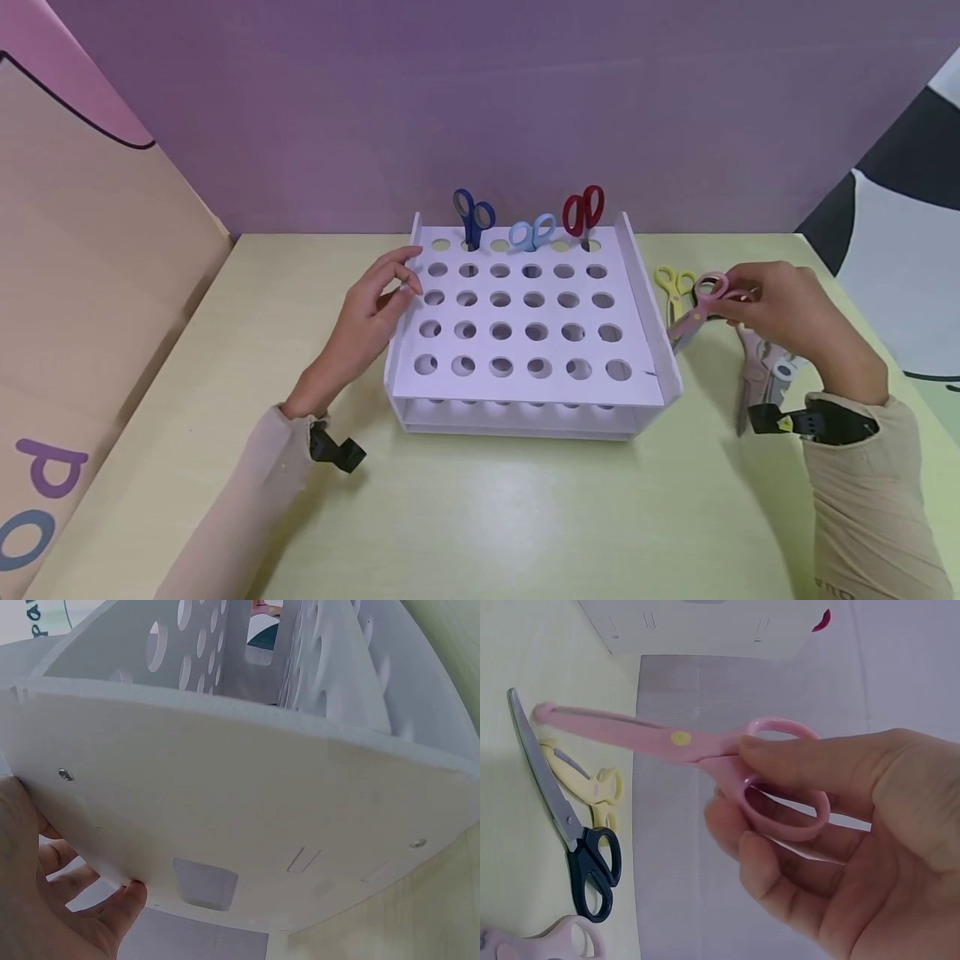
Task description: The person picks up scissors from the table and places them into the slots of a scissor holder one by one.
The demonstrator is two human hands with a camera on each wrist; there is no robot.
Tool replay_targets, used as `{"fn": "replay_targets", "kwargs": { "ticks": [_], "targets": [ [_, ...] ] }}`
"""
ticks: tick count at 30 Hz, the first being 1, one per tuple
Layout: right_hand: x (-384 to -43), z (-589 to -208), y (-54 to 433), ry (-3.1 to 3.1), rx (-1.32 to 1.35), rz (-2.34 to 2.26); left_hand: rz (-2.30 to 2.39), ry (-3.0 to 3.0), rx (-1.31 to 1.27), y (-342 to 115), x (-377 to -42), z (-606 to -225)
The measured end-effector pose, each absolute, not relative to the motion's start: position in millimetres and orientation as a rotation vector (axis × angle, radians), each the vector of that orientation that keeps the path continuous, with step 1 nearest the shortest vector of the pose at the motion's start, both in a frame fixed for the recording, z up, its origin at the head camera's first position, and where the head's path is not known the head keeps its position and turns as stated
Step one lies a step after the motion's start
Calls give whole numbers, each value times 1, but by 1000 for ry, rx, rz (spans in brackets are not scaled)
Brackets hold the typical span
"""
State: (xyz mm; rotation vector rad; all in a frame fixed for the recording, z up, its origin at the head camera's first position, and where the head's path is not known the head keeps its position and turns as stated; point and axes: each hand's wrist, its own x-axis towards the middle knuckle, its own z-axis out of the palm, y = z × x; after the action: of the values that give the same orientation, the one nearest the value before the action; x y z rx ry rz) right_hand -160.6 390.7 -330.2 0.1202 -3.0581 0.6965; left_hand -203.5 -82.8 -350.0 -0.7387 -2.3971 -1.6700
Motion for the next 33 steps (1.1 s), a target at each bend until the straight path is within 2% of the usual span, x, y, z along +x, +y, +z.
{"fn": "replay_targets", "kwargs": {
  "ticks": [22, 33],
  "targets": [
    [-153, -320, 379, -2817, 165, 647, -1661, -2401, -724, -81, -201, -346],
    [-142, -306, 367, -2775, 215, 622, -1652, -2422, -716, -73, -180, -317]
  ]
}}
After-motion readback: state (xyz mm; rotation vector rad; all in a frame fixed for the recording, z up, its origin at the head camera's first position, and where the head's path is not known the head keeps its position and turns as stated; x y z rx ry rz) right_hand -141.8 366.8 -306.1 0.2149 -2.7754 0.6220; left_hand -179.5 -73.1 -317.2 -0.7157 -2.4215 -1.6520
